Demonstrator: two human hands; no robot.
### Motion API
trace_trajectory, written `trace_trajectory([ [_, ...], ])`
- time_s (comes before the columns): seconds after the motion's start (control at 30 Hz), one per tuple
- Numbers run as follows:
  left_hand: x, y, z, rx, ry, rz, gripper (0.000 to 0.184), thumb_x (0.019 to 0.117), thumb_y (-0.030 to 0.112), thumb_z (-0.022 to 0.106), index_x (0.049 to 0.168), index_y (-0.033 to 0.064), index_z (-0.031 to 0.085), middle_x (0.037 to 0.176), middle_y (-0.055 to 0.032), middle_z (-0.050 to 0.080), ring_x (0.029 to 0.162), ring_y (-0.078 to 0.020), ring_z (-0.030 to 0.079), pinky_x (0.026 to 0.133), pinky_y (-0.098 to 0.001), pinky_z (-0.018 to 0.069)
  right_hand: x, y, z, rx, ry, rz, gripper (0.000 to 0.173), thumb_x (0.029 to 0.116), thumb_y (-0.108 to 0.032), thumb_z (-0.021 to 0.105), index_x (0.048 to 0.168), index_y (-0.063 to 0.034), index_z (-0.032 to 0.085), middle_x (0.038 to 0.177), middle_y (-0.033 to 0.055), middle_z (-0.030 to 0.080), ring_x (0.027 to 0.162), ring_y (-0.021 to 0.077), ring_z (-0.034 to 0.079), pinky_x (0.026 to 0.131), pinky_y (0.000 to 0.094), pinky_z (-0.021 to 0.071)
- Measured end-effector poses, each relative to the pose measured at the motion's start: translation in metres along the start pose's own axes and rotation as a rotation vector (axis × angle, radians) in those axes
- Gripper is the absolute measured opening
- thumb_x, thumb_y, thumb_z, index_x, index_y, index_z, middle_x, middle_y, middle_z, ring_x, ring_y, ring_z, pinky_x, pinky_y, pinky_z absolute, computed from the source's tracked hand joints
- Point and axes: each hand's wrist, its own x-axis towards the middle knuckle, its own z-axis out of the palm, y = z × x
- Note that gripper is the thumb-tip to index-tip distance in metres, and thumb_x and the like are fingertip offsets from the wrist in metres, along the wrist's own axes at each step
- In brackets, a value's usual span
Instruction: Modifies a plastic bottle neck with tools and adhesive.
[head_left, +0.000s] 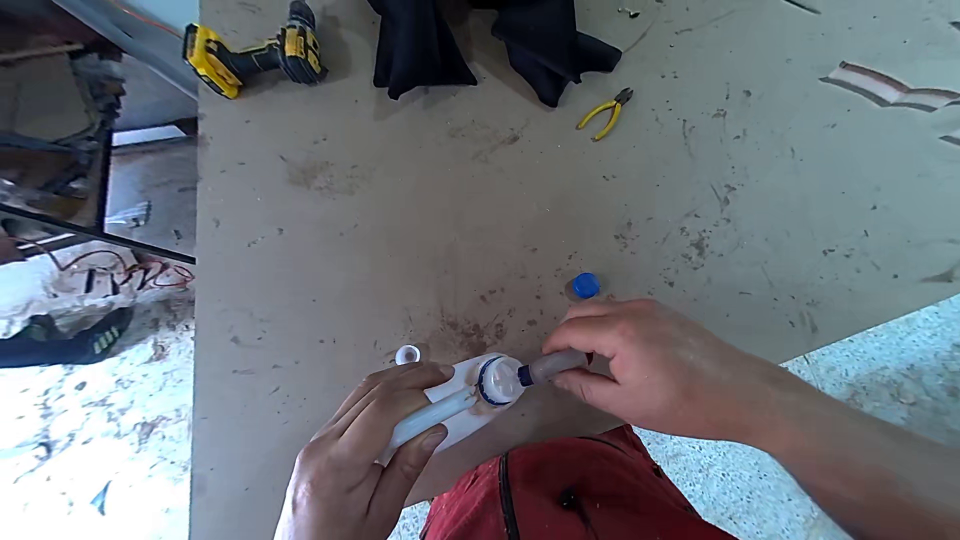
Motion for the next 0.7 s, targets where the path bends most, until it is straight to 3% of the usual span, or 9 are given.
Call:
trace_trajectory([
  [0.13, -0.014, -0.013, -0.007, -0.094, 0.049, -0.001, 0.027, 0.1049, 0.043, 0.056, 0.11, 0.0197, 0.067, 0.125, -0.0047, 0.072, 0.119, -0.0272, 0.068, 0.101, -0.0459, 0.0585, -0.001, 0.009, 0.018, 0.374, 0.04, 0.109, 0.014, 0.0946, -0.032, 0.075, 0.106, -0.0243, 0.077, 0.094, -0.0131, 0.071, 0.079, -0.001, 0.067, 0.067, 0.0191, 0.0597],
  [0.3, -0.026, -0.017, -0.014, -0.177, 0.099, -0.029, 0.025, 0.106, 0.042, 0.054, 0.115, 0.0212, 0.065, 0.126, -0.0048, 0.071, 0.12, -0.0272, 0.067, 0.102, -0.0447, 0.0576, 0.004, 0.014, 0.044, 0.797, 0.053, 0.235, 0.024, 0.0915, -0.025, 0.08, 0.113, -0.0163, 0.076, 0.093, -0.0013, 0.074, 0.08, 0.0098, 0.07, 0.072, 0.0269, 0.0608],
  [0.43, -0.035, -0.023, -0.014, -0.268, 0.152, -0.029, 0.024, 0.1057, 0.04, 0.056, 0.116, 0.0215, 0.067, 0.127, -0.0057, 0.071, 0.121, -0.0276, 0.066, 0.105, -0.0449, 0.0555, 0.01, 0.008, 0.057, 1.017, 0.091, 0.211, 0.023, 0.0904, -0.014, 0.079, 0.113, -0.0078, 0.075, 0.094, 0.0065, 0.073, 0.077, 0.012, 0.066, 0.07, 0.0249, 0.0572],
  [0.7, -0.04, -0.031, -0.01, -0.321, 0.217, 0.015, 0.024, 0.106, 0.039, 0.056, 0.115, 0.0211, 0.068, 0.125, -0.0071, 0.071, 0.12, -0.0287, 0.067, 0.104, -0.0449, 0.0552, 0.01, -0.001, 0.071, 1.235, 0.129, 0.105, 0.023, 0.0937, -0.008, 0.074, 0.115, -0.0001, 0.07, 0.104, 0.0158, 0.073, 0.097, 0.023, 0.072, 0.089, 0.0367, 0.0612],
])
